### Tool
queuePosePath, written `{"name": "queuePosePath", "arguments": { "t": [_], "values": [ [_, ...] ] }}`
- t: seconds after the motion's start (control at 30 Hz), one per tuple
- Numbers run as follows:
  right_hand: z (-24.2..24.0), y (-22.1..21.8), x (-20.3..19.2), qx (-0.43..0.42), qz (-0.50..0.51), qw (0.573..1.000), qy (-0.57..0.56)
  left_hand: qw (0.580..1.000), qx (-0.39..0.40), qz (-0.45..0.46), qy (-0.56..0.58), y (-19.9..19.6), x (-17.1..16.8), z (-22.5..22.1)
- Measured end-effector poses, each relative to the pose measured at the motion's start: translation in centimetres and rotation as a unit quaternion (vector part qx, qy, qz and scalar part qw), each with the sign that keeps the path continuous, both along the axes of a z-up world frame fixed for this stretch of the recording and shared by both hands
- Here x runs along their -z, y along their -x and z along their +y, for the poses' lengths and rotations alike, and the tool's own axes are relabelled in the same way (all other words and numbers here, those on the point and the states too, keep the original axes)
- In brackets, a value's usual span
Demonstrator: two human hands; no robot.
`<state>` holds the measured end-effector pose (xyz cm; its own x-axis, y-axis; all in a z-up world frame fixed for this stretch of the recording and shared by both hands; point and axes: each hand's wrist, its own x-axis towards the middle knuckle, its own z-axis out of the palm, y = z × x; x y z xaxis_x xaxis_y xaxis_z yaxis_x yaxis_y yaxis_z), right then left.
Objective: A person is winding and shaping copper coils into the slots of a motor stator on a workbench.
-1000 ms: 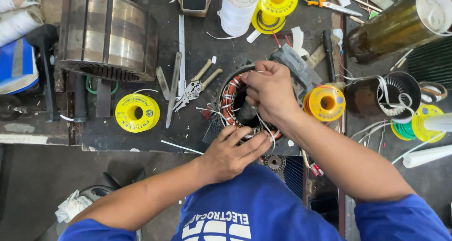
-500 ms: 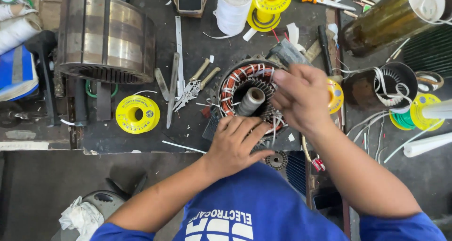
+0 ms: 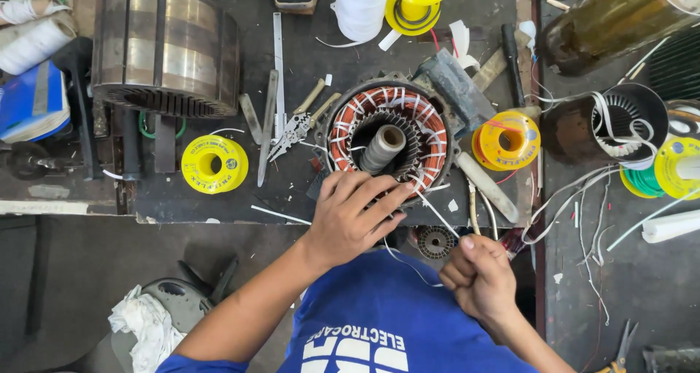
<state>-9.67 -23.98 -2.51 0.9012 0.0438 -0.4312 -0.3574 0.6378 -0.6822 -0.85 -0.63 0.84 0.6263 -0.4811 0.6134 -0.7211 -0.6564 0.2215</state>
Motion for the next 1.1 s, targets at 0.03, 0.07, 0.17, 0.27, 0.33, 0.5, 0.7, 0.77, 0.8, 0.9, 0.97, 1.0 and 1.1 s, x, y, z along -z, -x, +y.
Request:
{"name": "queuePosePath", "arguments": {
  "t": [0.03,0.07,0.17,0.27,0.33,0.5,0.7,0.77,0.8,0.9,0.97,1.0,1.1],
  "values": [
    [0.1,0.0,-0.3,-0.003,0.001,1.000,-0.002,1.000,-0.003,0.001,-0.002,0.0,0.1,-0.1],
    [0.2,0.0,-0.6,-0.008,-0.010,1.000,-0.006,1.000,0.001,-0.001,0.001,0.0,0.3,-0.2],
    [0.7,0.8,-1.9,-0.005,-0.068,0.997,0.033,1.000,0.009,-0.016,0.005,-0.2,0.7,-0.1],
    [0.7,0.6,-2.4,0.006,-0.151,0.984,0.092,0.999,0.024,-0.037,0.011,-0.6,0.8,-0.1],
    [0.5,0.4,-1.2,-0.001,-0.186,0.977,0.106,0.998,0.026,-0.047,0.014,-0.9,0.5,0.1],
    [-0.2,0.2,4.3,-0.011,0.023,0.999,-0.024,0.992,0.046,-0.115,-0.019,-1.3,-0.1,0.4],
    [0.2,-2.4,6.2,-0.127,-0.082,0.986,0.074,0.989,0.067,-0.114,0.067,-1.6,0.7,-0.2],
    [-1.0,-4.3,0.1,-0.190,-0.210,0.889,0.359,0.988,0.071,-0.117,0.070,-1.7,0.7,-0.1],
    [-1.6,-5.2,-2.9,-0.230,-0.313,0.696,0.605,0.987,0.075,-0.118,0.073,-1.7,0.8,0.0],
    [-0.9,-7.1,-8.5,-0.120,-0.400,0.592,0.689,0.986,0.082,-0.125,0.070,-2.0,0.8,0.1],
    [1.5,-10.2,-9.8,-0.155,-0.425,0.524,0.722,0.984,0.090,-0.130,0.079,-2.3,0.7,0.1],
    [2.7,-11.9,-10.5,-0.193,-0.451,0.453,0.745,0.983,0.092,-0.136,0.085,-2.4,0.6,0.1],
    [3.2,-14.0,-8.1,-0.274,-0.436,0.354,0.781,0.982,0.090,-0.141,0.094,-2.2,1.1,0.3]
  ]
}}
